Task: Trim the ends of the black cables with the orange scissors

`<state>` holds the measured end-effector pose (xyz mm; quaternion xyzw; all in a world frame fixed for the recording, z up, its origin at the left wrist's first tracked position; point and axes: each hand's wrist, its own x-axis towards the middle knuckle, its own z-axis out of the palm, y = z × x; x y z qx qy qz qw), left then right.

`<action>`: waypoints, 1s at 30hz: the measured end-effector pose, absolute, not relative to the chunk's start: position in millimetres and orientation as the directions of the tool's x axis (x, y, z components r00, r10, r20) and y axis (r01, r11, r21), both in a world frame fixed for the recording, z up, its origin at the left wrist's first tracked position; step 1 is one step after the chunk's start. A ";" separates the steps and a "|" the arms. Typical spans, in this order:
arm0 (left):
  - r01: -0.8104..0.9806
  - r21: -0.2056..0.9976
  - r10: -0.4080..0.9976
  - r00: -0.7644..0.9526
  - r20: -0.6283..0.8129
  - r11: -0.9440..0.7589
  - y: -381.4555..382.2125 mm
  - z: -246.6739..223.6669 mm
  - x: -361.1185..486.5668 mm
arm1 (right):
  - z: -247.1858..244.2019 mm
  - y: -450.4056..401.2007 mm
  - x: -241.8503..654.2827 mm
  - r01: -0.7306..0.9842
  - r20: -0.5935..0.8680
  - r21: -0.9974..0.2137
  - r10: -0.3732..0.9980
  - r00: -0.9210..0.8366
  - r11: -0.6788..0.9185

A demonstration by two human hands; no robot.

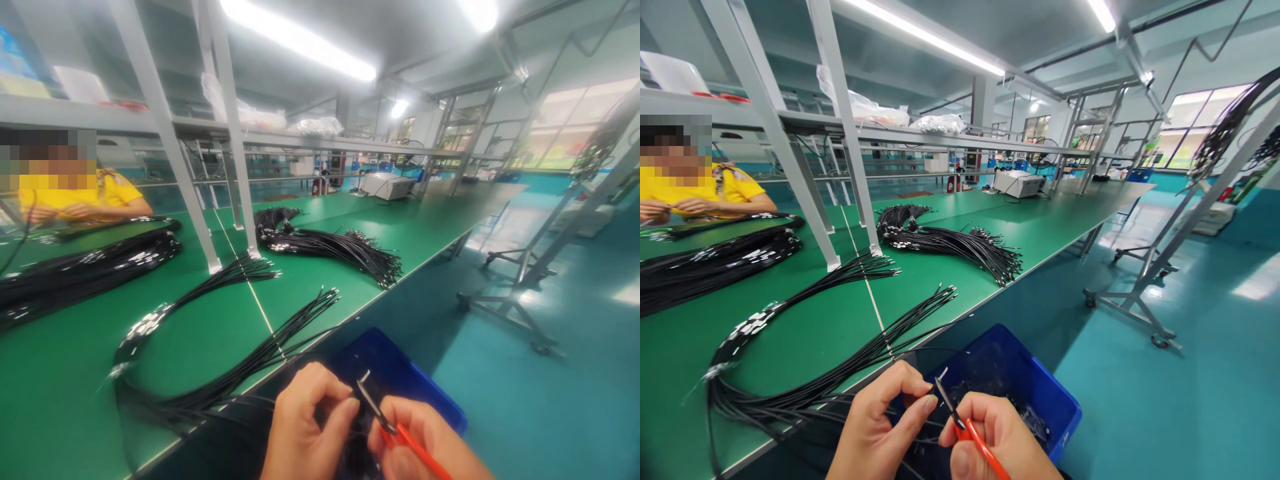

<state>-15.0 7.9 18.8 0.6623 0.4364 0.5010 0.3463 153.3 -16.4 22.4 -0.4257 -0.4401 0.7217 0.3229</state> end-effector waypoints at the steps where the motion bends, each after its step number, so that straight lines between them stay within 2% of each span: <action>1: 0.221 0.901 0.928 0.099 0.360 -0.373 7.6 19.1 -14.6 | 21.2 -14.6 152.7 -0.054 -0.336 -0.918 0.843 -0.420 -0.393; 4: 0.204 0.914 0.936 0.061 0.346 -0.351 8.0 20.3 -14.6 | 18.6 -11.2 154.0 0.044 -0.353 -0.930 0.855 -0.380 -0.364; 6: 0.217 0.918 0.944 0.075 0.322 -0.331 9.0 19.9 -14.1 | 19.7 -11.7 157.4 0.033 -0.328 -0.939 0.866 -0.379 -0.341; 7: 0.238 0.919 0.949 0.089 0.302 -0.315 9.2 18.8 -12.8 | 21.0 -12.6 159.5 0.008 -0.306 -0.944 0.868 -0.392 -0.329; 10: 0.377 0.896 0.970 0.161 0.185 -0.233 9.1 10.7 -3.1 | 26.1 -15.1 165.8 -0.128 -0.188 -0.964 0.940 -0.285 -0.232; 12: 0.511 0.826 0.954 0.285 0.098 -0.237 10.6 2.3 4.8 | 28.8 -15.3 169.0 -0.250 -0.186 -0.940 0.964 -0.192 -0.231; 14: 0.639 0.704 0.914 0.404 0.037 -0.311 16.5 -5.8 7.6 | 31.0 -14.8 171.1 -0.347 -0.243 -0.903 0.967 -0.078 -0.255; 16: 0.764 0.578 0.939 0.343 0.016 -0.288 27.5 -11.4 0.6 | 32.8 -14.0 172.9 -0.377 -0.280 -0.894 0.959 0.049 -0.242; 18: 0.860 0.480 0.984 0.177 0.033 -0.171 41.3 -13.8 -15.5 | 33.5 -12.3 175.4 -0.358 -0.286 -0.905 0.952 0.112 -0.230; 21: 0.948 0.318 0.997 -0.047 0.065 0.024 58.1 -14.4 -47.0 | 31.8 -7.6 179.9 -0.283 -0.289 -0.924 0.954 0.074 -0.258; 23: 0.966 0.236 0.991 -0.120 0.057 0.103 63.0 -14.8 -65.4 | 30.2 -3.7 180.8 -0.240 -0.303 -0.928 0.952 0.043 -0.284; 26: 0.975 0.191 0.993 -0.113 0.012 0.109 63.4 -16.5 -84.0 | 29.2 1.3 175.5 -0.227 -0.303 -0.930 0.953 0.034 -0.288; 30: 0.968 0.244 0.998 -0.052 -0.039 0.060 64.7 -17.9 -98.4 | 26.4 5.0 164.2 -0.232 -0.303 -0.926 0.953 -0.005 -0.296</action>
